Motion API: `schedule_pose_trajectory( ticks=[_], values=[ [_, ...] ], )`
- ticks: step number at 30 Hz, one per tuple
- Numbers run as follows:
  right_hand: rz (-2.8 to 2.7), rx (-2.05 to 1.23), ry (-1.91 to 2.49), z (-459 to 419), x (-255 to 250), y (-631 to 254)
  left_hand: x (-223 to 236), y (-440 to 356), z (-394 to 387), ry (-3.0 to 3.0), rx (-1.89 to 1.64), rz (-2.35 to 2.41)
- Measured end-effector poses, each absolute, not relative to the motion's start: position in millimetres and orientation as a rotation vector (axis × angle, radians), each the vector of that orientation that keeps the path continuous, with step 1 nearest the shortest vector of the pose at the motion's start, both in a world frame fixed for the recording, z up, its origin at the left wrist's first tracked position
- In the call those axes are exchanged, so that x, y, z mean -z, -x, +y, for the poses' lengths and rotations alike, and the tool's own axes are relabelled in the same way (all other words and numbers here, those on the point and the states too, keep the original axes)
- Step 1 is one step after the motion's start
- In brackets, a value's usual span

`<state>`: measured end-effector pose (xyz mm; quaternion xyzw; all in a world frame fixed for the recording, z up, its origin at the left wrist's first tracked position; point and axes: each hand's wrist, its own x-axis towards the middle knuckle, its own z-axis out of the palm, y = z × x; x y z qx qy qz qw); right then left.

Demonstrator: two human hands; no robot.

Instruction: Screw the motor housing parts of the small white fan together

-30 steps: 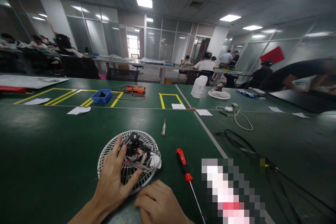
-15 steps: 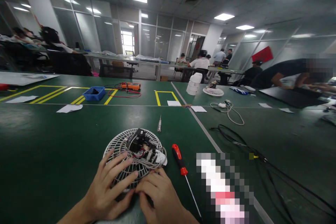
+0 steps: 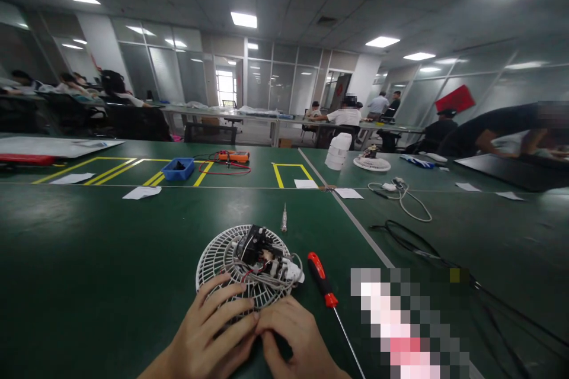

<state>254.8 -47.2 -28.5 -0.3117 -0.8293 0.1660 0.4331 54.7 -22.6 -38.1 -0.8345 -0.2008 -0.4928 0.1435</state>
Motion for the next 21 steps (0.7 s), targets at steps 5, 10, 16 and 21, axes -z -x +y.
schedule_pose_trajectory(
  ticks=[5,10,16,21],
  values=[
    [-2.05,-0.393,0.811,-46,31,-256,40,-58,-21,2.408,1.454,-0.599],
    [-1.995,-0.417,0.894,-47,41,-255,39,-57,-19,2.399,1.428,-0.607],
    [-1.982,-0.499,0.878,-45,48,-255,41,-56,-18,2.413,1.392,-0.578],
    [-1.969,-0.644,0.838,-45,50,-256,37,-56,-17,2.393,1.374,-0.54]
  ],
)
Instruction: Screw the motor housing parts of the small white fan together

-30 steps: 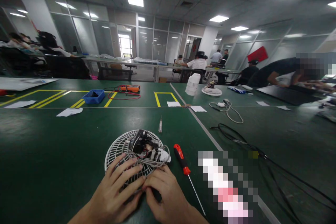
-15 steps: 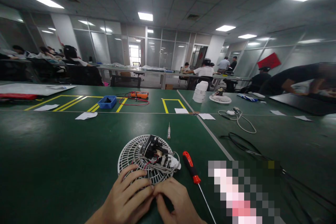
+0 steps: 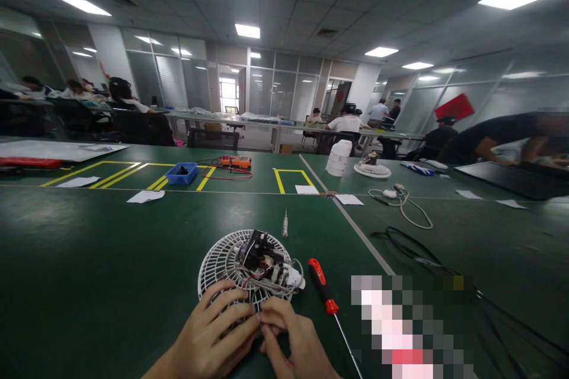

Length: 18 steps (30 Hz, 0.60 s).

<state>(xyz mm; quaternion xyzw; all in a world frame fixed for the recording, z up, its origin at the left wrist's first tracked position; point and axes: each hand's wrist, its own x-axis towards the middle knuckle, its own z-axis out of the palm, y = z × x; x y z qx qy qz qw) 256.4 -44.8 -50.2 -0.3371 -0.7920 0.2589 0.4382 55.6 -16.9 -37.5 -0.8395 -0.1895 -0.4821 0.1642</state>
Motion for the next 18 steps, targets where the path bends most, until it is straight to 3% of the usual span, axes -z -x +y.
schedule_pose_trajectory(
  ticks=[10,18],
  values=[
    [-1.965,-0.389,0.808,-47,37,-258,33,-60,-20,2.446,1.448,-0.572],
    [-1.577,0.1,0.924,-43,14,-284,36,-49,-15,2.545,1.493,-0.634]
  ],
)
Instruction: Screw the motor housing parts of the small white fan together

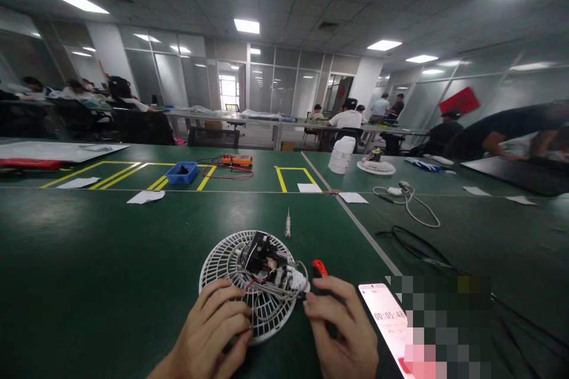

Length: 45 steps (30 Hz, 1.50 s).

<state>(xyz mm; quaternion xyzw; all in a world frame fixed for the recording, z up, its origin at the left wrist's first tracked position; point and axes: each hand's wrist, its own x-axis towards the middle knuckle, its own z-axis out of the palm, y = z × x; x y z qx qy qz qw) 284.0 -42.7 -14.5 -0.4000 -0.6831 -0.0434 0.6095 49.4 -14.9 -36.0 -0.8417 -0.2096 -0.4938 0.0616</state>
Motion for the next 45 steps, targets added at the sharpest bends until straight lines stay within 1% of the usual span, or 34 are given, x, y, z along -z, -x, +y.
schedule_pose_trajectory(
  ticks=[3,8,13,15,21,26,33,40,42,45],
  values=[
    [-1.453,0.178,1.079,-37,11,-298,38,-45,-13,2.584,1.463,-0.646],
    [-1.375,0.151,1.259,-28,5,-314,40,-44,-13,2.579,1.446,-0.619],
    [-1.384,-0.113,1.36,-21,5,-322,39,-45,-14,2.583,1.457,-0.612],
    [-1.378,-0.148,1.378,-19,6,-326,37,-46,-15,2.578,1.467,-0.619],
    [-1.453,0.004,1.524,-18,3,-333,34,-49,-16,2.525,1.511,-0.633],
    [-1.579,-0.207,1.85,-15,5,-332,31,-49,-18,2.516,1.542,-0.669],
    [-1.647,-0.398,2.034,-14,8,-333,26,-47,-17,2.496,1.564,-0.667],
    [-1.556,-0.479,2.007,-15,3,-332,24,-49,-17,2.479,1.604,-0.686],
    [-1.43,-0.614,1.857,-15,0,-331,23,-51,-19,2.468,1.62,-0.698],
    [-1.181,-0.944,1.491,-18,-7,-326,21,-53,-19,2.455,1.623,-0.704]
  ],
)
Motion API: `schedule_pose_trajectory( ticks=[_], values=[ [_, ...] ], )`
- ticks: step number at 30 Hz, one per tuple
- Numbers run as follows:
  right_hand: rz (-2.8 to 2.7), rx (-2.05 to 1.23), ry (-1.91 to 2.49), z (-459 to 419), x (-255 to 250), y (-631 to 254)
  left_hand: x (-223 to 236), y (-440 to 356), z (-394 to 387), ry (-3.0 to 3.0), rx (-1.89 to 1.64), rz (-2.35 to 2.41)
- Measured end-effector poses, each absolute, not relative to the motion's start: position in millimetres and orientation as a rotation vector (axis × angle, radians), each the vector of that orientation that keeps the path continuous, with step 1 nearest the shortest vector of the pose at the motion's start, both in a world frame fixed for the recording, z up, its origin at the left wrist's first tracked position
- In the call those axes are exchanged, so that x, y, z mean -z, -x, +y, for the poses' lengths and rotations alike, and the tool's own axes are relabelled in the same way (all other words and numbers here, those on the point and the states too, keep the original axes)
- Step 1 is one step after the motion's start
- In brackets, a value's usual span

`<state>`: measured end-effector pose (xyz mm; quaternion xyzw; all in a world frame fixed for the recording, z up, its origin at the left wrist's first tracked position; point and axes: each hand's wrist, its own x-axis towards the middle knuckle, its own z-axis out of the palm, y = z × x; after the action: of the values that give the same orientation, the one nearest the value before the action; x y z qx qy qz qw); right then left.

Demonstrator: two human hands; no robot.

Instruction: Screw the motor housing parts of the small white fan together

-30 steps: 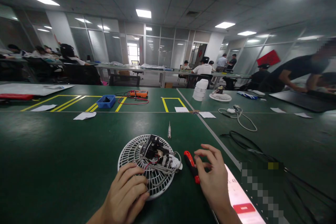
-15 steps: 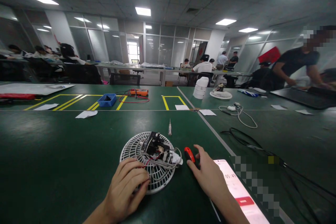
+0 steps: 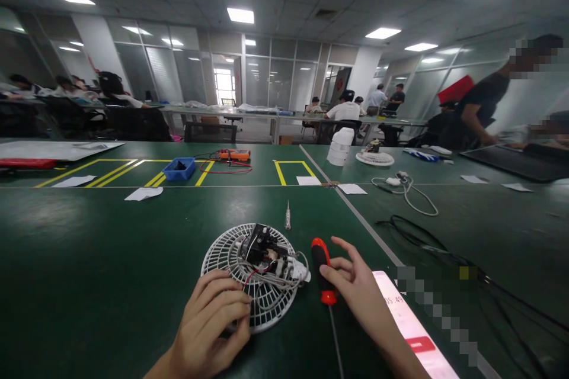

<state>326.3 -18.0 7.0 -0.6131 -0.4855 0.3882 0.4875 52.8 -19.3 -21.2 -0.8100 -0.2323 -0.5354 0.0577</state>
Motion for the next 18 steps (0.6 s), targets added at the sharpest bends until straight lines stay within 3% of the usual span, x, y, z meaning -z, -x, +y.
schedule_pose_trajectory(
  ticks=[7,18],
  values=[
    [-0.802,-1.293,1.116,-31,-19,-313,23,-52,-15,2.42,1.621,-0.72],
    [-0.387,-1.195,1.037,-22,-11,-300,31,-49,-13,2.403,1.702,-0.771]
  ],
)
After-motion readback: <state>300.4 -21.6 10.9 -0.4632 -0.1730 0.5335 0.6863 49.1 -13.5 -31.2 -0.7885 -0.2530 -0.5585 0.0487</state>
